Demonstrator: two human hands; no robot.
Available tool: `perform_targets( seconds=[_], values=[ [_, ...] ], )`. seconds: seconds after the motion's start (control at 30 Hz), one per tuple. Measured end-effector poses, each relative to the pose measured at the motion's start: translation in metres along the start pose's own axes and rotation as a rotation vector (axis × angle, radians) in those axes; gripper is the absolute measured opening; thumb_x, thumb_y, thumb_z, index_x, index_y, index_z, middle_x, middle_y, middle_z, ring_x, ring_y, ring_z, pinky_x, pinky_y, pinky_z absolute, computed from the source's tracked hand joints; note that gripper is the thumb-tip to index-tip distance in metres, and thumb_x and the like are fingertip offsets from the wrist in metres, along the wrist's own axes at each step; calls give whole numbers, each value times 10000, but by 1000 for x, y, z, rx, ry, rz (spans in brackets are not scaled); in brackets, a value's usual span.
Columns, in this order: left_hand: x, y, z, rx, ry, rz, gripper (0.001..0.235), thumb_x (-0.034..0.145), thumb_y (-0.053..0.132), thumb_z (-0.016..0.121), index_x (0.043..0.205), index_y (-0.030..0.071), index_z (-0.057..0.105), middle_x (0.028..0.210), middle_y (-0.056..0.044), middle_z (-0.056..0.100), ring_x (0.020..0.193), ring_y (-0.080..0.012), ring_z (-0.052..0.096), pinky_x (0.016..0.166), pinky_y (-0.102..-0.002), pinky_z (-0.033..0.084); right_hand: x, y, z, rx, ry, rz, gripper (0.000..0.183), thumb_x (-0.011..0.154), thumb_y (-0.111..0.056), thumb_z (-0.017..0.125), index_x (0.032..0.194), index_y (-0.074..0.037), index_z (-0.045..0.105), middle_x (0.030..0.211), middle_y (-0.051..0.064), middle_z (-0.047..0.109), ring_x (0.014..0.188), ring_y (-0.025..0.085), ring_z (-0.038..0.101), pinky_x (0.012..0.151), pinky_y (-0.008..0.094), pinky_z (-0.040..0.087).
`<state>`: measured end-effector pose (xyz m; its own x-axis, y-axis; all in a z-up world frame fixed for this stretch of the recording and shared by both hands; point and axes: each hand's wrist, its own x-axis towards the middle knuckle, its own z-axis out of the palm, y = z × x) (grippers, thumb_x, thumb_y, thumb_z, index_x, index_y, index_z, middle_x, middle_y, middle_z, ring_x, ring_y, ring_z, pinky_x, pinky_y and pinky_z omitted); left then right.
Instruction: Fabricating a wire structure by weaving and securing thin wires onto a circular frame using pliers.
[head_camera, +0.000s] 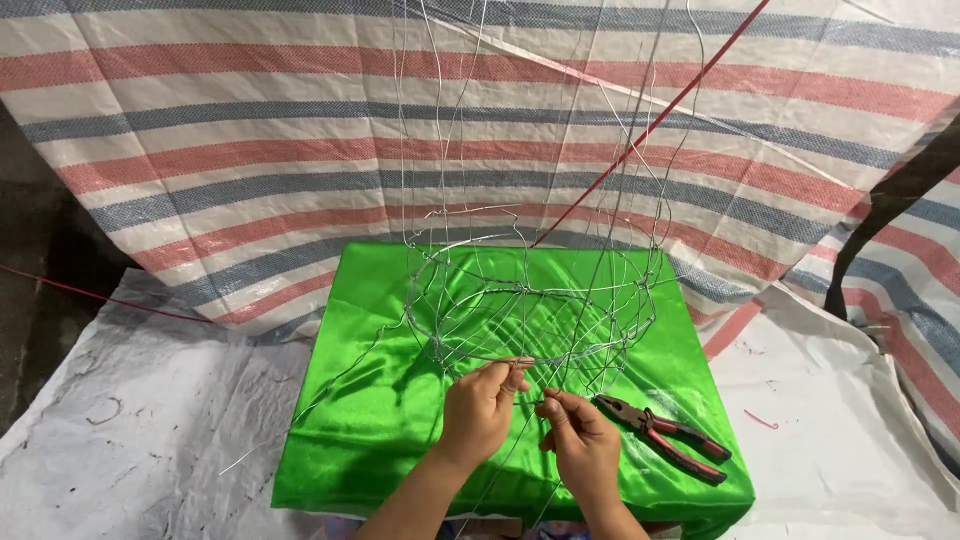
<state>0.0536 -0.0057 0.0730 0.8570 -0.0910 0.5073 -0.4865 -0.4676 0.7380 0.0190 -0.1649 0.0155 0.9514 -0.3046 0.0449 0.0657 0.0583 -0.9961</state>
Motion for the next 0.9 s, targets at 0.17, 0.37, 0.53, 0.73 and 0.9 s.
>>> perform_targets(
  seconds=[0.17,0.37,0.53,0.73,0.9],
  values=[
    [2,3,0,-10,-3,-8,228,1005,250,570,1085,115,735,799,31,790,556,-131,679,483,-288,503,5,-9,1,-51,-15,10,215,900,-77,731,1066,45,793,780,145,820,484,157,630,416,286,546],
    [6,6,-1,-26,-1,-4,242,1009,259,567,1076,105,741,781,32,784,483,-119,618,432,-283,454,-1,-22,1,-246,6,-81,211,873,-129,761,1033,-2,810,713,91,821,529,115,690,430,248,559],
    [7,9,-3,-35,3,-1,227,997,236,584,1101,105,739,791,20,794,491,-121,639,430,-277,464,-9,-36,-1,-363,3,-114,198,842,-140,786,994,-16,817,671,68,824,512,102,718,430,229,554],
    [8,7,-3,-23,15,11,201,990,219,595,1039,91,743,782,17,791,502,-129,654,438,-285,476,-9,-45,0,-343,-14,-82,187,841,-129,787,975,-3,825,662,76,824,558,115,761,444,233,575],
    [8,5,-1,-15,17,19,204,992,226,594,1027,93,745,780,23,791,465,-109,622,403,-272,452,-12,-53,3,-338,-10,-76,187,843,-126,786,968,6,829,635,83,819,526,117,745,434,230,560]
  ],
)
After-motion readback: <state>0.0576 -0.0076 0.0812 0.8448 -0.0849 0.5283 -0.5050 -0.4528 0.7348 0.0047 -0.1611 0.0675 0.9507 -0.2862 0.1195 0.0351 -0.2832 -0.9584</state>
